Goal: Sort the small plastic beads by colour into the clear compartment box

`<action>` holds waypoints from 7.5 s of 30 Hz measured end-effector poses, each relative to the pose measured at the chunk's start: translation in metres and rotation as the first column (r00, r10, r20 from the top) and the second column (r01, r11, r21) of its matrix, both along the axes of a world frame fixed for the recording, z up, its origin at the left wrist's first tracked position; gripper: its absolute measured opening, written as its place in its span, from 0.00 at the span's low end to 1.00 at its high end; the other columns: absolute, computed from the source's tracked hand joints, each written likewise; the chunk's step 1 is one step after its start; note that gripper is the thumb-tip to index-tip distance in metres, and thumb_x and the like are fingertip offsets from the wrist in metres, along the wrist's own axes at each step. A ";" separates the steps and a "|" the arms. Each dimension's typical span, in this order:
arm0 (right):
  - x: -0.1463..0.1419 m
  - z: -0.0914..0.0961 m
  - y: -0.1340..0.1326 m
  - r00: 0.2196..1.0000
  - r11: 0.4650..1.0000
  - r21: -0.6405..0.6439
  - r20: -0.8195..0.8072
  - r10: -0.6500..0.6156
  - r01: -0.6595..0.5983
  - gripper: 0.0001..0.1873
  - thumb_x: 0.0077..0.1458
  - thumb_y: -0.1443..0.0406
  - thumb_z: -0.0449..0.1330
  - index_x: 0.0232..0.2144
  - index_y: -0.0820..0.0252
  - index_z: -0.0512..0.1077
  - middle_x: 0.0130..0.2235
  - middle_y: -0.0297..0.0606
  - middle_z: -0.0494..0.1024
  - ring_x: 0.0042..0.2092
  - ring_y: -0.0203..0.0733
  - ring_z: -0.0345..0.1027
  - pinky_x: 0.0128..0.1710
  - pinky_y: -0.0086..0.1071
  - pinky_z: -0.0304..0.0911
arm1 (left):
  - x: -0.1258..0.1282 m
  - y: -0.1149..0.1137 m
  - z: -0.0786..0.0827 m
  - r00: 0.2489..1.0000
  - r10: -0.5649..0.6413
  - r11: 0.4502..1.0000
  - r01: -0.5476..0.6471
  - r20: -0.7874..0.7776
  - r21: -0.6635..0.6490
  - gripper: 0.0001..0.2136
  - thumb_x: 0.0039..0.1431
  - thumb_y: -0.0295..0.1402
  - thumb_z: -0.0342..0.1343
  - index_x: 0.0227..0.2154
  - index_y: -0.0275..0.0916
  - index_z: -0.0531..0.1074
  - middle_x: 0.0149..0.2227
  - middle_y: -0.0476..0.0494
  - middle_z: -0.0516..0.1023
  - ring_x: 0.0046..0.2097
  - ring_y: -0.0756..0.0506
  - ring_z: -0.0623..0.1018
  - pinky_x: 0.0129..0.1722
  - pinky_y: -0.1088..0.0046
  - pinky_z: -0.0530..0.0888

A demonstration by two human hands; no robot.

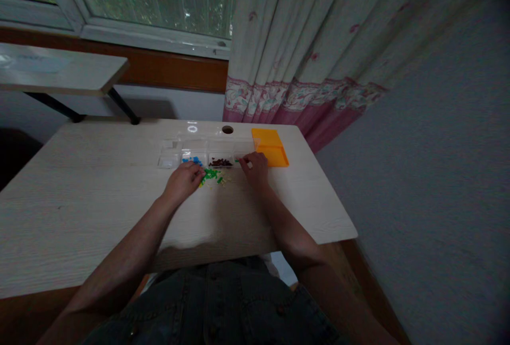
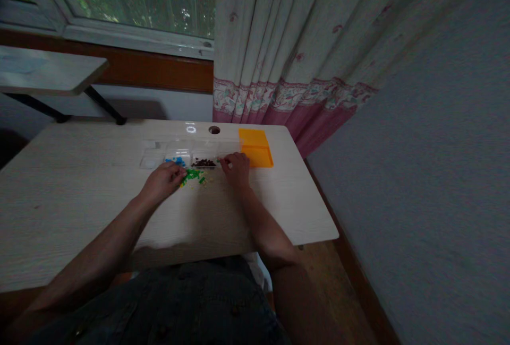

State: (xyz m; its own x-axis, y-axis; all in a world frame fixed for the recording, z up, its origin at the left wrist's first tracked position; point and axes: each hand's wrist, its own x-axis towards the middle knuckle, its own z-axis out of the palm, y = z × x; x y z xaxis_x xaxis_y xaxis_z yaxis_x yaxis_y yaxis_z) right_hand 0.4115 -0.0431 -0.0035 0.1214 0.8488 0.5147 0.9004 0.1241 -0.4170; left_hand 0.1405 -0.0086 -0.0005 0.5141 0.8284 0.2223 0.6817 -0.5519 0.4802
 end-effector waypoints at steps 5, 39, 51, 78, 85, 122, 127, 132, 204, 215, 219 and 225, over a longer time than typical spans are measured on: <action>0.012 -0.001 0.004 0.994 0.994 -0.020 0.026 -0.109 0.109 0.17 0.65 0.55 0.57 0.31 0.58 0.77 0.35 0.39 0.78 0.43 0.44 0.66 0.47 0.36 0.53 | 0.001 -0.003 -0.001 0.999 0.006 1.000 -0.006 -0.050 0.004 0.11 0.60 0.36 0.53 0.41 0.39 0.75 0.40 0.40 0.74 0.44 0.40 0.74 0.48 0.64 0.71; -0.002 -0.004 -0.002 0.987 0.999 0.004 0.156 -0.037 0.037 0.15 0.66 0.58 0.55 0.35 0.56 0.79 0.38 0.40 0.79 0.46 0.45 0.65 0.47 0.38 0.54 | 0.007 -0.006 -0.003 1.000 -0.019 0.994 0.019 0.000 -0.112 0.11 0.63 0.38 0.48 0.36 0.38 0.72 0.38 0.40 0.75 0.41 0.41 0.75 0.44 0.65 0.70; -0.045 -0.002 -0.019 0.923 0.936 -0.186 0.195 0.332 -0.298 0.16 0.67 0.57 0.53 0.39 0.54 0.79 0.42 0.39 0.80 0.48 0.44 0.64 0.53 0.40 0.51 | 0.003 -0.003 -0.003 0.996 0.011 0.981 0.006 0.086 -0.196 0.11 0.59 0.37 0.51 0.38 0.39 0.74 0.35 0.43 0.78 0.37 0.44 0.76 0.40 0.68 0.71; -0.052 -0.004 -0.022 0.897 0.901 -0.044 0.085 0.434 -0.432 0.14 0.64 0.55 0.56 0.38 0.53 0.79 0.36 0.38 0.80 0.44 0.43 0.69 0.50 0.38 0.58 | 0.031 -0.018 -0.014 0.705 0.320 0.608 0.359 0.633 -0.708 0.22 0.49 0.52 0.63 0.27 0.35 0.71 0.24 0.48 0.72 0.24 0.54 0.65 0.25 0.76 0.60; -0.050 0.004 -0.023 0.905 0.913 -0.048 0.115 0.409 -0.406 0.14 0.65 0.56 0.55 0.36 0.54 0.78 0.36 0.39 0.79 0.46 0.43 0.67 0.51 0.37 0.56 | 0.027 -0.016 -0.011 0.866 0.127 0.875 0.133 0.484 -0.466 0.22 0.60 0.53 0.50 0.25 0.37 0.72 0.23 0.47 0.71 0.26 0.50 0.67 0.26 0.74 0.63; 0.010 -0.011 0.003 0.980 0.978 -0.068 0.060 -0.192 0.196 0.15 0.63 0.54 0.58 0.34 0.55 0.81 0.39 0.39 0.79 0.47 0.45 0.64 0.50 0.39 0.52 | -0.029 0.012 0.002 0.974 -0.186 0.924 0.129 -0.130 -0.359 0.15 0.53 0.48 0.58 0.27 0.40 0.70 0.26 0.51 0.73 0.28 0.49 0.69 0.29 0.75 0.58; 0.006 -0.012 0.002 0.989 0.991 0.033 0.076 -0.131 0.129 0.16 0.64 0.56 0.58 0.33 0.56 0.81 0.38 0.39 0.79 0.46 0.44 0.66 0.49 0.38 0.53 | -0.016 0.006 -0.002 0.976 -0.164 0.947 0.114 -0.145 -0.299 0.14 0.58 0.47 0.55 0.28 0.40 0.70 0.28 0.48 0.74 0.30 0.48 0.69 0.30 0.74 0.58; -0.001 -0.011 0.001 0.995 0.994 0.088 0.072 -0.072 0.065 0.14 0.64 0.58 0.58 0.32 0.56 0.80 0.36 0.38 0.79 0.45 0.44 0.66 0.48 0.38 0.55 | -0.011 0.004 0.003 0.984 -0.151 0.958 0.121 -0.098 -0.261 0.14 0.61 0.46 0.53 0.29 0.40 0.71 0.29 0.48 0.73 0.30 0.47 0.70 0.30 0.73 0.60; -0.051 -0.014 -0.014 0.873 0.872 0.040 0.030 0.487 -0.488 0.13 0.63 0.60 0.58 0.46 0.52 0.79 0.36 0.39 0.81 0.42 0.41 0.71 0.48 0.37 0.63 | 0.033 -0.023 -0.001 0.593 0.275 0.799 0.297 0.757 -0.523 0.20 0.54 0.49 0.63 0.39 0.41 0.65 0.23 0.57 0.70 0.22 0.53 0.69 0.23 0.79 0.64; -0.050 -0.014 -0.014 0.891 0.891 0.031 0.060 0.450 -0.453 0.10 0.62 0.62 0.60 0.44 0.50 0.80 0.37 0.38 0.81 0.44 0.42 0.71 0.48 0.38 0.63 | 0.037 -0.023 -0.005 0.657 0.207 0.864 0.225 0.725 -0.451 0.19 0.54 0.49 0.62 0.39 0.41 0.66 0.27 0.53 0.68 0.28 0.51 0.69 0.28 0.76 0.65; -0.049 -0.013 -0.014 0.899 0.899 0.031 0.054 0.435 -0.437 0.10 0.62 0.61 0.60 0.43 0.52 0.80 0.35 0.38 0.81 0.42 0.42 0.71 0.48 0.37 0.62 | 0.037 -0.022 -0.005 0.674 0.154 0.881 0.237 0.723 -0.408 0.19 0.56 0.49 0.60 0.41 0.40 0.67 0.30 0.51 0.70 0.31 0.50 0.71 0.32 0.74 0.67; -0.050 -0.016 -0.013 0.898 0.899 0.019 0.051 0.436 -0.437 0.09 0.62 0.62 0.60 0.42 0.52 0.80 0.35 0.38 0.82 0.42 0.42 0.72 0.46 0.36 0.62 | 0.037 -0.021 -0.010 0.684 0.168 0.876 0.227 0.709 -0.426 0.19 0.56 0.48 0.60 0.42 0.40 0.66 0.31 0.51 0.70 0.31 0.50 0.71 0.32 0.74 0.67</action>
State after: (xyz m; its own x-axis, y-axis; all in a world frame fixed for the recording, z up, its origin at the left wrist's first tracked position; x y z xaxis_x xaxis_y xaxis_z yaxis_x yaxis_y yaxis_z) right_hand 0.3613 -0.0561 -0.0195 -0.2817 0.7956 0.5363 0.7705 0.5207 -0.3678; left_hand 0.1771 -0.0295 -0.0105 0.3857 0.9124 0.1365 0.0087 -0.1516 0.9884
